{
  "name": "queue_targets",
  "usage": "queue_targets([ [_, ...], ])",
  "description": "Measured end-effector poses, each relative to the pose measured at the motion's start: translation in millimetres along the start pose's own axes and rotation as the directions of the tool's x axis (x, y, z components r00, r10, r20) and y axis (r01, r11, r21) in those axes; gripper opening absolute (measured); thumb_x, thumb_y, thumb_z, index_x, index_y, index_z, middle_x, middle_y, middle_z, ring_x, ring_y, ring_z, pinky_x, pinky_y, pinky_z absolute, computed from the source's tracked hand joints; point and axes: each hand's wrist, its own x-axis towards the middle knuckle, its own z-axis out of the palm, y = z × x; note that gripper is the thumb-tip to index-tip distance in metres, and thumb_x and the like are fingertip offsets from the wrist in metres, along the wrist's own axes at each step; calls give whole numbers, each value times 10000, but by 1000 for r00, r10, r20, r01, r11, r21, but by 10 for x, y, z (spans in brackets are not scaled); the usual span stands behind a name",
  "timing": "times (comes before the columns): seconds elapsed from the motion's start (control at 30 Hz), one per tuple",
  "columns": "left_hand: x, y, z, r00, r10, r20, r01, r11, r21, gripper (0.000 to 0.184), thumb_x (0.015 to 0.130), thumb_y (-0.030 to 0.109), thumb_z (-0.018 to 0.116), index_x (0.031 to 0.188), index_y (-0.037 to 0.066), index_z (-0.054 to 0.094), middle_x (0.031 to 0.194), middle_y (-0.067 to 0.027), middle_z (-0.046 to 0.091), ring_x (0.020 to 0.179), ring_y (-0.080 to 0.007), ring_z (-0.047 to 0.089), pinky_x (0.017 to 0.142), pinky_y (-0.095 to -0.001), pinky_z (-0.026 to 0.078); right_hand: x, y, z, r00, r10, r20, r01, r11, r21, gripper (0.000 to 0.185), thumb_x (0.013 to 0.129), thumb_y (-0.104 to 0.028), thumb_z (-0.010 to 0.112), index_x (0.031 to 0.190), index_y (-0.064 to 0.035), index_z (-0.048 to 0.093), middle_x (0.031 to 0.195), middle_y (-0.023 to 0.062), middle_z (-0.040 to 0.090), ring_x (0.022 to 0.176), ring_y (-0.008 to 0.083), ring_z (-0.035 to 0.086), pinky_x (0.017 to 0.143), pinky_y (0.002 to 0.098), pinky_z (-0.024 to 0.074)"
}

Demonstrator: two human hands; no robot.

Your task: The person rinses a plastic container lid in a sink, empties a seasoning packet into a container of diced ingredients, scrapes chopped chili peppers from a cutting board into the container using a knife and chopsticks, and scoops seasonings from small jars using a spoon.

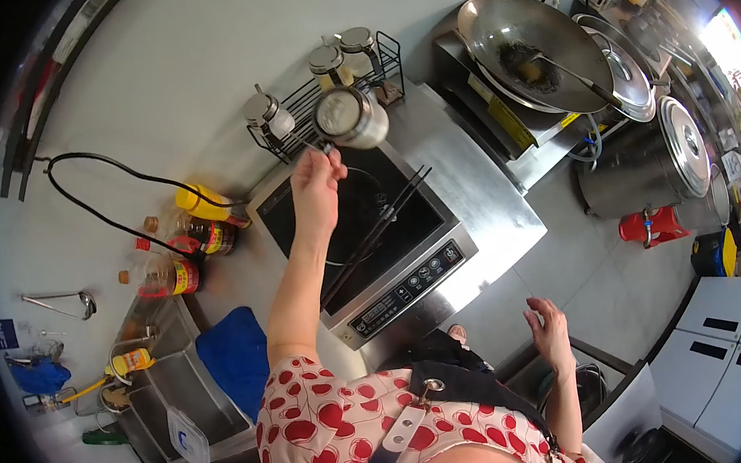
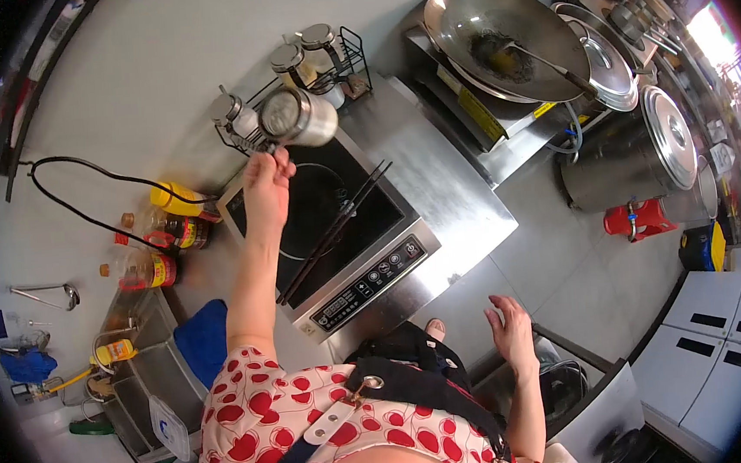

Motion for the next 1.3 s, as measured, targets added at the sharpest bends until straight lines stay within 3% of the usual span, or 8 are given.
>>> queue_targets([
  [0.23, -715, 52, -331, 995, -49, -90, 63, 985, 158, 242, 961, 222, 506, 779, 63, 518, 784, -6, 540, 657, -59, 436, 651, -223, 403, 946, -659, -47, 972, -209, 108, 208, 978, 28, 209, 852, -124, 601, 993, 30, 618, 929, 184, 650, 794, 322, 642, 711, 358, 497],
  [0.37, -1076, 97, -501, 977, 14, -211, 35, 974, 226, 247, 948, 242, 532, 778, 65, 513, 774, -1, 537, 668, -81, 469, 660, -229, 413, 1924, -1226, 170, 918, -383, 101, 345, 899, 270, 213, 867, -144, 600, 968, 41, 631, 794, 156, 656, 703, 197, 638, 635, 299, 485],
  [0.43, -1249, 92, -582, 940, 8, -340, 43, 989, 141, 244, 945, 233, 539, 774, 60, 509, 760, -1, 536, 675, -93, 484, 664, -236, 416, 2541, -1502, 387, 908, -404, 114, 319, 841, 437, 227, 917, -174, 553, 995, 21, 640, 804, 57, 647, 686, 104, 594, 619, 263, 486],
  [0.57, -1295, 160, -675, 934, 44, -354, 78, 943, 323, 227, 951, 224, 529, 820, 40, 554, 742, 12, 541, 671, -54, 474, 643, -199, 392, 3516, -2220, 800, 948, -288, 137, 98, 672, 734, 299, 904, -196, 582, 1122, 8, 576, 919, 60, 627, 719, 127, 610, 612, 261, 497],
  [0.77, -1137, -178, -814, 928, 30, -371, 108, 932, 346, 215, 952, 201, 527, 818, 38, 566, 740, 24, 543, 648, -44, 464, 596, -188, 381, 4279, -2688, 1396, 962, -229, 146, 41, 652, 757, 421, 855, -199, 633, 1159, 71, 521, 912, 111, 626, 687, 149, 626, 567, 262, 518],
  [1.03, -1126, -327, -774, 917, -63, -394, 192, 935, 297, 350, 905, 387, 554, 822, 48, 571, 704, 22, 518, 634, -65, 435, 609, -208, 350, 4482, -2713, 1644, 939, -176, 296, -140, 589, 796, 250, 857, -205, 618, 955, 22, 584, 829, 67, 619, 644, 139, 617, 542, 261, 515],
  [1.17, -1139, -377, -836, 915, -109, -389, 241, 920, 310, 244, 945, 242, 541, 841, 22, 571, 738, 10, 545, 647, -62, 466, 604, -206, 385, 4548, -2649, 1690, 931, -255, 262, -89, 537, 839, 210, 873, -201, 604, 887, 9, 604, 773, 41, 603, 630, 119, 586, 552, 251, 497],
  [1.3, -1156, -396, -906, 915, -138, -378, 274, 902, 334, 247, 937, 254, 554, 873, 17, 584, 759, 5, 563, 650, -65, 475, 611, -208, 397, 4409, -2724, 1576, 949, -290, 127, 42, 511, 859, 204, 897, -193, 582, 832, -2, 617, 753, 27, 597, 617, 97, 550, 564, 238, 466],
])
